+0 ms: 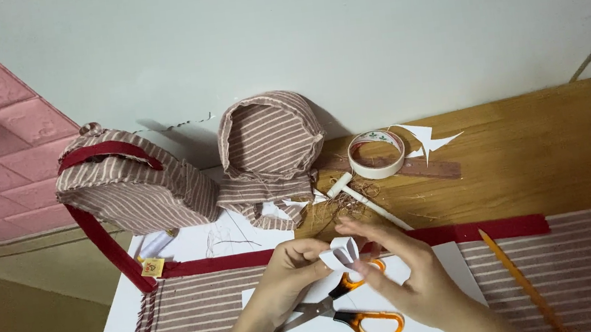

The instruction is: Cutting a small strip of paper with scissors and folding it into a small loop.

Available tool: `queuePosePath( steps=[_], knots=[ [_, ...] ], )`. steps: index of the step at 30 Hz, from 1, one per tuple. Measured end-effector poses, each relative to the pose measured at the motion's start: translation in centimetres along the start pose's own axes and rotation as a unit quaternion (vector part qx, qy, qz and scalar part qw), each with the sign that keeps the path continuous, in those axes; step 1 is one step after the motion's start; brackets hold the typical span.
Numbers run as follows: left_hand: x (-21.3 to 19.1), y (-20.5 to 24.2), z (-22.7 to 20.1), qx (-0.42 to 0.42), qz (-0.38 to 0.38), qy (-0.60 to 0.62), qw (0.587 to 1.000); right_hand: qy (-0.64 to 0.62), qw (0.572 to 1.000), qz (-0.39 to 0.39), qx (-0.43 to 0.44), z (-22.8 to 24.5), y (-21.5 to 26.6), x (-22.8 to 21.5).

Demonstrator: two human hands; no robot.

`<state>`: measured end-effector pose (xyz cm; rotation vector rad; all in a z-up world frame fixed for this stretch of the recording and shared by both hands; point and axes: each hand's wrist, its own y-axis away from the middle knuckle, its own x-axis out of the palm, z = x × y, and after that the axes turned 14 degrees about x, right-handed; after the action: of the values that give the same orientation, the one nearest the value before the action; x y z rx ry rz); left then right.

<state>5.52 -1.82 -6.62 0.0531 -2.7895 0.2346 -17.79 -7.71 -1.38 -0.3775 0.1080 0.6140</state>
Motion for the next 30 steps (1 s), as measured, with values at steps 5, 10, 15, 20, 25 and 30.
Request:
queuePosePath(
  steps=[5,10,15,20,25,30],
  knots=[
    [0.4,0.0,-0.7,-0.012,-0.014,-0.005,1.000,-0.006,1.000,-0.009,0.002,-0.5,0.0,0.0],
    [0.7,-0.2,-0.6,0.024,-0.039,0.001,0.999,0.017,0.998,-0.057,-0.019,-0.8,-0.1,0.1],
    [1.1,-0.2,-0.8,0.135,-0.062,-0.170,0.974,0.072,0.990,-0.112,-0.050,-1.1,-0.6,-0.1],
    [2.1,-0.1,-2.3,0.214,-0.033,-0.243,0.946,0.069,0.990,-0.110,-0.060,-1.1,-0.7,-0.1],
    [2.6,0.0,-2.8,0.251,-0.020,-0.306,0.918,0.083,0.991,-0.096,-0.044,-3.6,-0.6,-0.2],
    [3.0,0.1,-3.1,0.299,0.006,-0.306,0.904,0.064,0.994,-0.085,0.023,-4.0,-0.5,-0.3]
  ],
)
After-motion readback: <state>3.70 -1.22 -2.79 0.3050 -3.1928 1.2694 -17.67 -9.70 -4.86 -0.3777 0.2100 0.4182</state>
